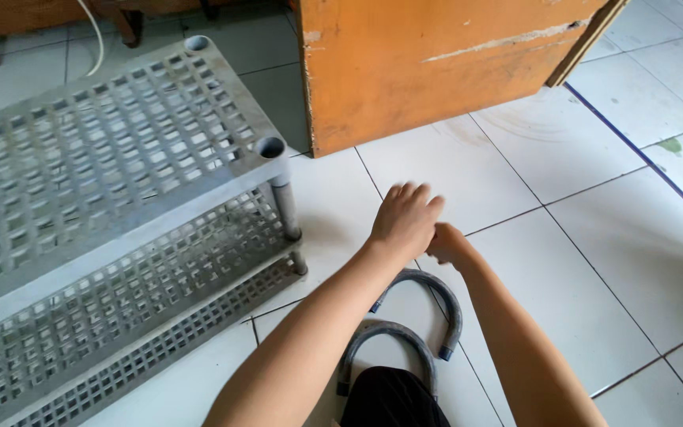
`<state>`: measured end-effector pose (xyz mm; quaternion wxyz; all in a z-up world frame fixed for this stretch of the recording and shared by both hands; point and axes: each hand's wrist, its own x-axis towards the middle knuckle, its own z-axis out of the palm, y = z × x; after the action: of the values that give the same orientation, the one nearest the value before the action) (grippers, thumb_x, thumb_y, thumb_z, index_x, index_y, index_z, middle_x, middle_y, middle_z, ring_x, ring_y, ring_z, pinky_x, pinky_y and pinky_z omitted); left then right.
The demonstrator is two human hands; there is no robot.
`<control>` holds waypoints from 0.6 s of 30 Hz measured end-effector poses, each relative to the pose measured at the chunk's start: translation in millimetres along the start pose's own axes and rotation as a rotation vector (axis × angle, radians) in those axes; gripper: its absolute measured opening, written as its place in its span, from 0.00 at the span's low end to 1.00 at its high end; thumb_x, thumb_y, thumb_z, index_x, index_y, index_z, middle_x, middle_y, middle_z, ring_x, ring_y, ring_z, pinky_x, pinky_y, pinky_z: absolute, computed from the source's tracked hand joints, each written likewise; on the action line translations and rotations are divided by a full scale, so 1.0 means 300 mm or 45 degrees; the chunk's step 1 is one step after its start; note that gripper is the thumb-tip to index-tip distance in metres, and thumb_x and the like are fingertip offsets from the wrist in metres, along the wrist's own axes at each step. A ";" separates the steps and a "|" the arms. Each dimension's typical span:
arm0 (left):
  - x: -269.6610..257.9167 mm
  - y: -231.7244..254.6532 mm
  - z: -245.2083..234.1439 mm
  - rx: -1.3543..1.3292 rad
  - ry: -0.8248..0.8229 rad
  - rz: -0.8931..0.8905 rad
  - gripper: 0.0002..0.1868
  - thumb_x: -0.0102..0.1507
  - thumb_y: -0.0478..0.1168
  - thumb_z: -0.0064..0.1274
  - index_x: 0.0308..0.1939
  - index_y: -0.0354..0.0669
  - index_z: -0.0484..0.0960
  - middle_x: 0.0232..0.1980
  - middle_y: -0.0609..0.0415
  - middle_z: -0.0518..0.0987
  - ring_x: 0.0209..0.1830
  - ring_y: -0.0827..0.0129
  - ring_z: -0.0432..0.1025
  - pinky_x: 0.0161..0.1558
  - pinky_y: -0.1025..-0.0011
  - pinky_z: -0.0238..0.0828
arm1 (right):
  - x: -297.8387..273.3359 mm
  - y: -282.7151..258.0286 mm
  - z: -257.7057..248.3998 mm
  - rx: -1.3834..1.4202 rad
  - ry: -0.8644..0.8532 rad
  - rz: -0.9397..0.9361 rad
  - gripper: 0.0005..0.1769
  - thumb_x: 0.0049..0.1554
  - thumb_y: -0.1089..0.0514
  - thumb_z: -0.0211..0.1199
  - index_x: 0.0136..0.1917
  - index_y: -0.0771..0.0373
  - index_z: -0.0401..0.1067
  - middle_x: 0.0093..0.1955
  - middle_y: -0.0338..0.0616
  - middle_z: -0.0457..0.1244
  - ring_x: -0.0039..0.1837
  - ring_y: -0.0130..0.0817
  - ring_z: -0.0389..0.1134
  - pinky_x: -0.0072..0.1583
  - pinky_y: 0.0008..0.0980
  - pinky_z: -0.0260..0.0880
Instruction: The person assembles a three-tier metal shelving unit by inserting vertical poles into the grid shelves and attaching curved handles to the top layer.
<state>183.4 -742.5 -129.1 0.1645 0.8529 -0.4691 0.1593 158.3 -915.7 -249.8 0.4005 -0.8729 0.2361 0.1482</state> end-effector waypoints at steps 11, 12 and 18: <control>-0.481 -0.039 0.604 -0.441 -1.223 -0.990 0.25 0.63 0.46 0.54 0.64 0.42 0.78 0.73 0.40 0.65 0.72 0.47 0.64 0.68 0.55 0.66 | -0.132 0.538 0.164 -0.010 -0.337 0.568 0.30 0.50 0.49 0.75 0.61 0.64 0.73 0.51 0.53 0.71 0.44 0.43 0.76 0.43 0.42 0.80; -0.494 -0.052 0.611 -0.491 -1.200 -0.984 0.26 0.63 0.46 0.55 0.64 0.43 0.78 0.73 0.38 0.65 0.72 0.47 0.64 0.69 0.57 0.65 | -0.145 0.529 0.164 0.088 -0.287 0.559 0.30 0.50 0.51 0.75 0.61 0.63 0.70 0.50 0.53 0.72 0.44 0.42 0.77 0.43 0.41 0.80; -0.343 -0.085 0.388 -0.533 -0.681 -1.012 0.27 0.62 0.36 0.51 0.64 0.54 0.64 0.62 0.40 0.70 0.61 0.44 0.70 0.57 0.51 0.73 | -0.213 0.296 -0.052 0.340 0.103 0.275 0.30 0.48 0.52 0.76 0.61 0.64 0.73 0.45 0.52 0.71 0.38 0.37 0.71 0.40 0.35 0.76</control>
<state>166.4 -702.8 -280.4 0.2537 0.9249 -0.1566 -0.2361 58.2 -959.3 -267.0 0.4849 -0.7867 0.3619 0.1226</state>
